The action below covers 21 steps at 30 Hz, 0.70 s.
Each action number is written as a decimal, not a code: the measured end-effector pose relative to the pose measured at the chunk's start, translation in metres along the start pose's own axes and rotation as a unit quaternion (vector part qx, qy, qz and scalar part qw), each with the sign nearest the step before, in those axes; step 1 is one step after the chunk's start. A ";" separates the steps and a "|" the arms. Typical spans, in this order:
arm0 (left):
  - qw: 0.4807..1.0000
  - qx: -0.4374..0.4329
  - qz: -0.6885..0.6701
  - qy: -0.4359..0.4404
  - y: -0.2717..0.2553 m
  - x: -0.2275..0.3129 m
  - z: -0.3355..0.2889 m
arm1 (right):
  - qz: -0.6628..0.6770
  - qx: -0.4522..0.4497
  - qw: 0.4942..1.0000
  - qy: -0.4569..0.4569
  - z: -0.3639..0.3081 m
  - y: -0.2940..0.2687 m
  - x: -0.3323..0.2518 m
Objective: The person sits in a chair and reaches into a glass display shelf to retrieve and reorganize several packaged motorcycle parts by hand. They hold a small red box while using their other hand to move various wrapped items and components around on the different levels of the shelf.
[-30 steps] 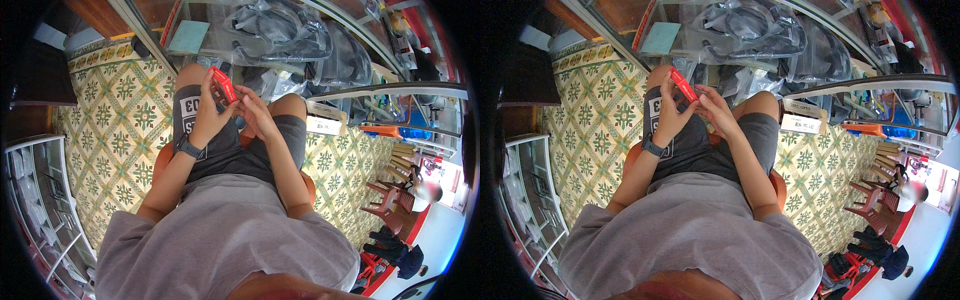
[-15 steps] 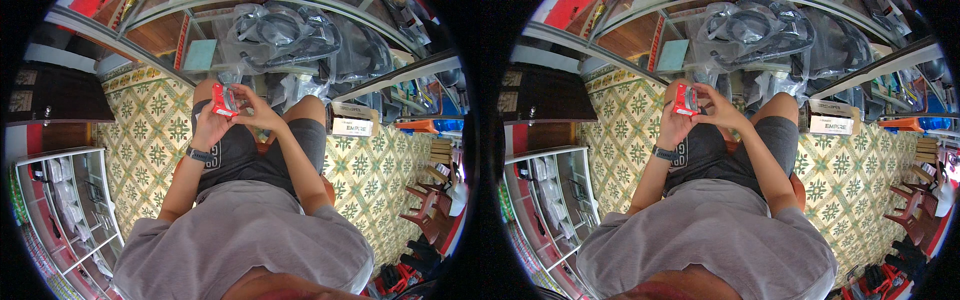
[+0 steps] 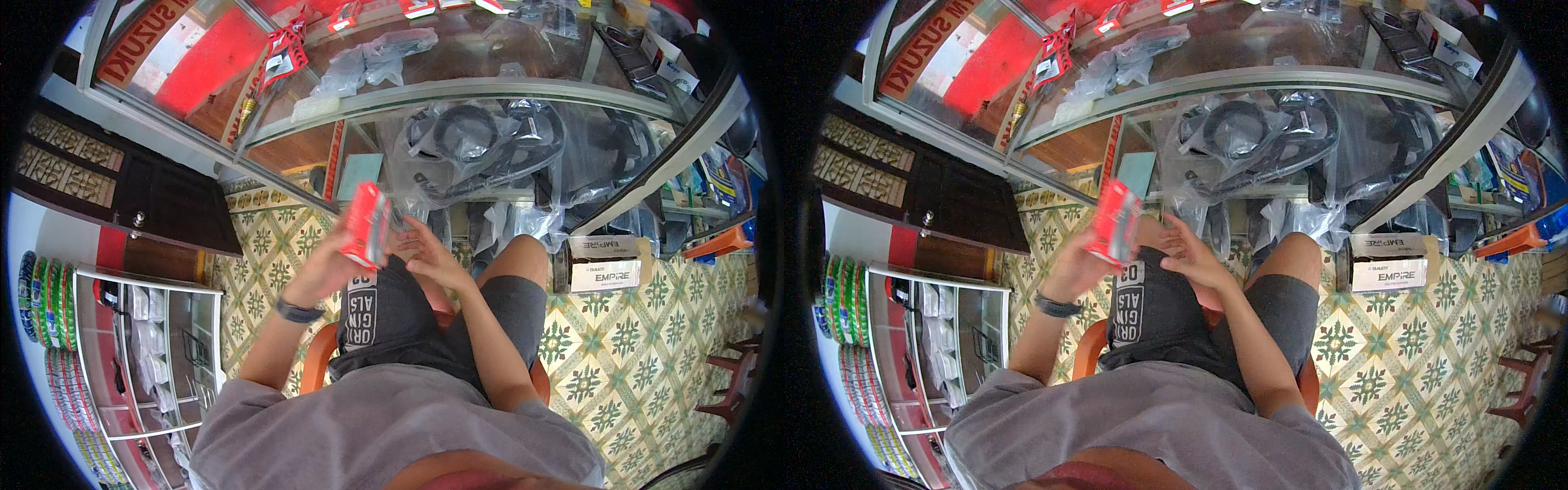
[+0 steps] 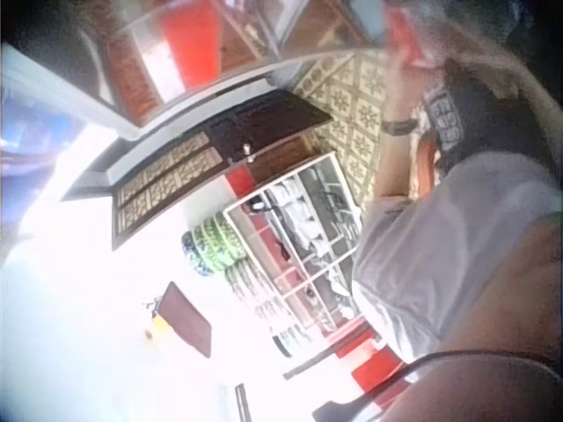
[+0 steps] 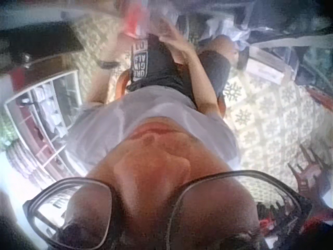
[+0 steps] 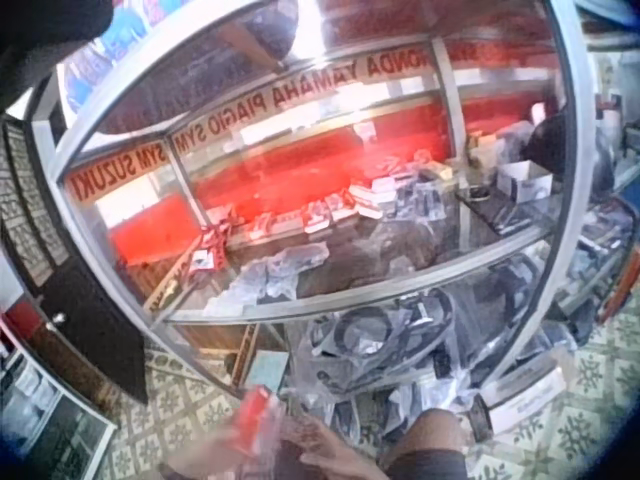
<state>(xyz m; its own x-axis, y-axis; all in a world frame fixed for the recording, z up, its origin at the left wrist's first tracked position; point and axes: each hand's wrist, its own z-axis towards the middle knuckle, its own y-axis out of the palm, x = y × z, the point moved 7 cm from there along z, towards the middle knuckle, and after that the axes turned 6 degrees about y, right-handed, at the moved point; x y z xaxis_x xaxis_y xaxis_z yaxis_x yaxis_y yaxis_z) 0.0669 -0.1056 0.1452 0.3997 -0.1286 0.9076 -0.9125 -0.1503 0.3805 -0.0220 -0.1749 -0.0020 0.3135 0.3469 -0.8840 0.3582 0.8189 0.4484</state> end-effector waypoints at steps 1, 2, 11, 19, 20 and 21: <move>0.998 -0.024 0.049 0.033 0.016 0.037 0.005 | -0.026 0.033 0.999 0.029 0.001 -0.013 0.007; 0.990 -0.032 0.119 0.072 0.023 0.073 0.010 | -0.046 0.058 0.995 0.060 0.000 -0.018 0.015; 0.601 0.176 0.733 0.267 -0.033 0.298 0.233 | -0.383 0.122 0.910 0.104 0.003 -0.046 0.046; 0.493 0.232 0.828 0.132 -0.099 0.295 0.361 | -0.404 0.123 0.894 0.147 -0.001 -0.066 0.054; 0.472 0.255 0.836 0.111 -0.107 0.294 0.366 | -0.408 0.132 0.892 0.139 0.000 -0.067 0.055; 0.466 0.241 0.840 0.141 -0.111 0.294 0.367 | -0.407 0.134 0.893 0.139 0.001 -0.066 0.057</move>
<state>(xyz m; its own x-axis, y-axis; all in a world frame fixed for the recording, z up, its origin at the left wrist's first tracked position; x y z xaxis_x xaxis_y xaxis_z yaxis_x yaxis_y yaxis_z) 0.3182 -0.4866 0.3050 -0.9316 -0.3380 -0.1335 0.2355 -0.2814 -0.9302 -0.0272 -0.2099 -0.0819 -0.3631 -0.1830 -0.9136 0.5770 0.7258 -0.3746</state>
